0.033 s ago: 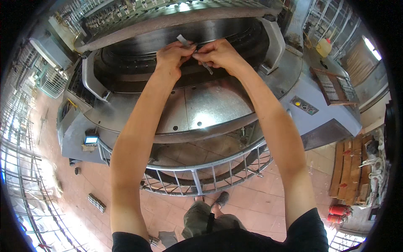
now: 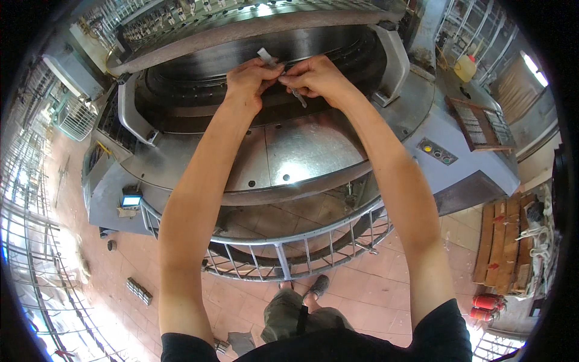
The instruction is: The person repeatedly picks up small metal strips from a wooden tray and inserts them into slots on a large circular machine. They handle the strips one by one, aligning and pressing them into place on the machine's inner rim.
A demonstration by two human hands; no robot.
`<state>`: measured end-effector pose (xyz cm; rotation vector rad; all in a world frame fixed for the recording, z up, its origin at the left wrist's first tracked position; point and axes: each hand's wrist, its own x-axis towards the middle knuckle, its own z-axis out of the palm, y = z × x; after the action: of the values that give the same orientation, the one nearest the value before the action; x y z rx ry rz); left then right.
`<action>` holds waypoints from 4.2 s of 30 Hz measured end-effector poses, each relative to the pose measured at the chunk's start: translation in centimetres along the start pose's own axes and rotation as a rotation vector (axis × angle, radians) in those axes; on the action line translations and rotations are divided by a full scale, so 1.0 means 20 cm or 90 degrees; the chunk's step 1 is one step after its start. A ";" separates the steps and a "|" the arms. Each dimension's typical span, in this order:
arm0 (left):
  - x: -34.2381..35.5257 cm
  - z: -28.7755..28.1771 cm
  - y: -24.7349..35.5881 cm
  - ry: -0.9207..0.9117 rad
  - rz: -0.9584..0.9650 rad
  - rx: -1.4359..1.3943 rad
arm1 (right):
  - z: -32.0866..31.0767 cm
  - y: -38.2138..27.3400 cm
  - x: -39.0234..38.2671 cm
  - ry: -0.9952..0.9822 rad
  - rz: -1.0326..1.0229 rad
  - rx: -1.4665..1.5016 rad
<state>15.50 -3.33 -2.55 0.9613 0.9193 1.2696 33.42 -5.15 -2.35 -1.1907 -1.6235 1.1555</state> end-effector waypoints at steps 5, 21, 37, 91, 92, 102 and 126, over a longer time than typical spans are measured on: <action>0.03 0.05 -0.04 -0.095 0.025 -0.054 | -0.07 0.08 0.01 -0.006 -0.013 0.062; -0.09 0.09 -0.16 0.106 0.614 0.748 | -0.05 0.18 0.03 0.233 -0.180 -0.179; -0.07 0.09 -0.18 0.080 0.736 0.804 | -0.05 0.18 0.03 0.241 -0.141 -0.178; -0.09 0.09 -0.16 0.005 0.691 0.860 | -0.04 0.16 0.02 0.260 -0.135 -0.209; -0.09 0.09 -0.16 0.006 0.687 0.866 | -0.04 0.16 0.02 0.265 -0.139 -0.213; -0.09 0.10 -0.16 -0.008 0.661 0.894 | -0.03 0.14 0.01 0.280 -0.133 -0.219; -0.11 0.12 -0.14 -0.035 0.584 0.990 | -0.03 0.14 0.01 0.295 -0.133 -0.250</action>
<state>18.51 -5.89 -4.37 2.8492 1.4838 1.0282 34.66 -4.36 -4.85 -1.3698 -1.5959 0.3945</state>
